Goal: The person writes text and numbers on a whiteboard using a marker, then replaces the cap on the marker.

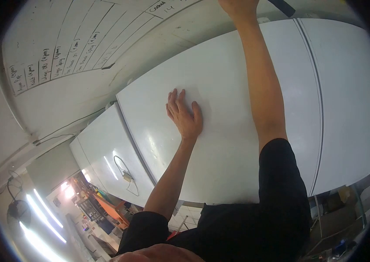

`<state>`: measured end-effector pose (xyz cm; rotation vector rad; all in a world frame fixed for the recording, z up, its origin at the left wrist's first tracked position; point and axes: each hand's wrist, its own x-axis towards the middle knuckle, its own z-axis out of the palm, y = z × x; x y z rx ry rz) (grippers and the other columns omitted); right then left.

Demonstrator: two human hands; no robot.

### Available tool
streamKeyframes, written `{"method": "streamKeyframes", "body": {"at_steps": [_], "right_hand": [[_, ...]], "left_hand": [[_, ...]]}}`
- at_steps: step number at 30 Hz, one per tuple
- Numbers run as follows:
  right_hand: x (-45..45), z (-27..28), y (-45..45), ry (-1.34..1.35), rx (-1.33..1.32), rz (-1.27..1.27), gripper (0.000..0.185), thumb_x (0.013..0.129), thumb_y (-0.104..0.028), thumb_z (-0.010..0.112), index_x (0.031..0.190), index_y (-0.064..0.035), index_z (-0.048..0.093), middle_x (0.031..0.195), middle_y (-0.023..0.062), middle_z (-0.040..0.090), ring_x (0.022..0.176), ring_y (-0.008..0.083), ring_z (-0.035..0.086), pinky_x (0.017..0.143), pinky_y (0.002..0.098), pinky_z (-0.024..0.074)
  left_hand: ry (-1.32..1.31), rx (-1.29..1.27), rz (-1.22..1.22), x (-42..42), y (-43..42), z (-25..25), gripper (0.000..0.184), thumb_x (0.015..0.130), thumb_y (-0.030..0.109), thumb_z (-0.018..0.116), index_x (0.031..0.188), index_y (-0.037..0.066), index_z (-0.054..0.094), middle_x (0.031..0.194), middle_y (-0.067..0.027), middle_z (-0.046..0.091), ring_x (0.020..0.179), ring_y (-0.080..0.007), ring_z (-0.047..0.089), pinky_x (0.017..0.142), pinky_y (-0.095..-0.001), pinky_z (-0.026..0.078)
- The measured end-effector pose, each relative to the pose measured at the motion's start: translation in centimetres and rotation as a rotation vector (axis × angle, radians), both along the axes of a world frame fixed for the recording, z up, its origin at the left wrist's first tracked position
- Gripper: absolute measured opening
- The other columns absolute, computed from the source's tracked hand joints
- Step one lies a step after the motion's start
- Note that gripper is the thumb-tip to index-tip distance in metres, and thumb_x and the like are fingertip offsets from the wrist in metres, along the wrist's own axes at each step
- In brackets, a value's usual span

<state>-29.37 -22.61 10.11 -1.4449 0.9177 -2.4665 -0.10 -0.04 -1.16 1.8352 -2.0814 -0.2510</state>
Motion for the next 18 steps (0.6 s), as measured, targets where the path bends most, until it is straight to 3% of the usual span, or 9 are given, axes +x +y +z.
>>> {"method": "streamKeyframes", "body": {"at_steps": [2, 5, 8, 11, 18], "right_hand": [[0.0, 0.3, 0.5, -0.024, 0.077, -0.004, 0.009, 0.095, -0.004, 0.078, 0.099, -0.0023, 0.071, 0.094, 0.0071, 0.073, 0.077, 0.0115, 0.069, 0.068, 0.0258, 0.0567], [-0.2, -0.2, -0.6, 0.102, -0.010, -0.065, 0.009, 0.094, -0.005, 0.079, 0.099, -0.0021, 0.073, 0.098, 0.0084, 0.074, 0.081, 0.0117, 0.069, 0.071, 0.0260, 0.0568], [0.4, 0.0, -0.3, 0.001, 0.043, 0.009, 0.009, 0.094, -0.006, 0.080, 0.099, -0.0022, 0.074, 0.098, 0.0089, 0.074, 0.083, 0.0125, 0.069, 0.072, 0.0267, 0.0570], [0.3, -0.1, -0.3, 0.124, 0.066, -0.120, 0.009, 0.093, -0.007, 0.081, 0.098, -0.0024, 0.074, 0.099, 0.0092, 0.074, 0.084, 0.0136, 0.069, 0.073, 0.0278, 0.0576], [0.2, -0.5, -0.6, 0.060, 0.034, -0.106, 0.011, 0.092, -0.008, 0.082, 0.096, -0.0025, 0.073, 0.099, 0.0097, 0.075, 0.084, 0.0142, 0.069, 0.074, 0.0282, 0.0570]], "left_hand": [[-0.002, -0.003, -0.001, -0.1, -0.1, 0.1, 0.056, 0.097, 0.021, 0.061, 0.150, 0.006, 0.050, 0.161, -0.0201, 0.041, 0.154, -0.0419, 0.032, 0.125, -0.0633, 0.017], [0.001, -0.003, -0.002, -0.1, 0.0, 0.1, 0.056, 0.097, 0.021, 0.061, 0.150, 0.006, 0.050, 0.161, -0.0200, 0.041, 0.154, -0.0422, 0.032, 0.125, -0.0630, 0.017], [0.000, -0.008, -0.003, -0.1, -0.1, 0.1, 0.056, 0.097, 0.020, 0.061, 0.150, 0.007, 0.050, 0.161, -0.0200, 0.041, 0.154, -0.0426, 0.032, 0.125, -0.0630, 0.018], [-0.007, -0.005, -0.001, -0.1, -0.1, 0.1, 0.056, 0.097, 0.020, 0.061, 0.150, 0.007, 0.050, 0.161, -0.0200, 0.042, 0.154, -0.0428, 0.032, 0.125, -0.0630, 0.018], [-0.014, -0.014, -0.004, 0.0, -0.1, 0.0, 0.056, 0.097, 0.020, 0.062, 0.150, 0.006, 0.050, 0.160, -0.0204, 0.042, 0.154, -0.0427, 0.033, 0.125, -0.0626, 0.019]]}}
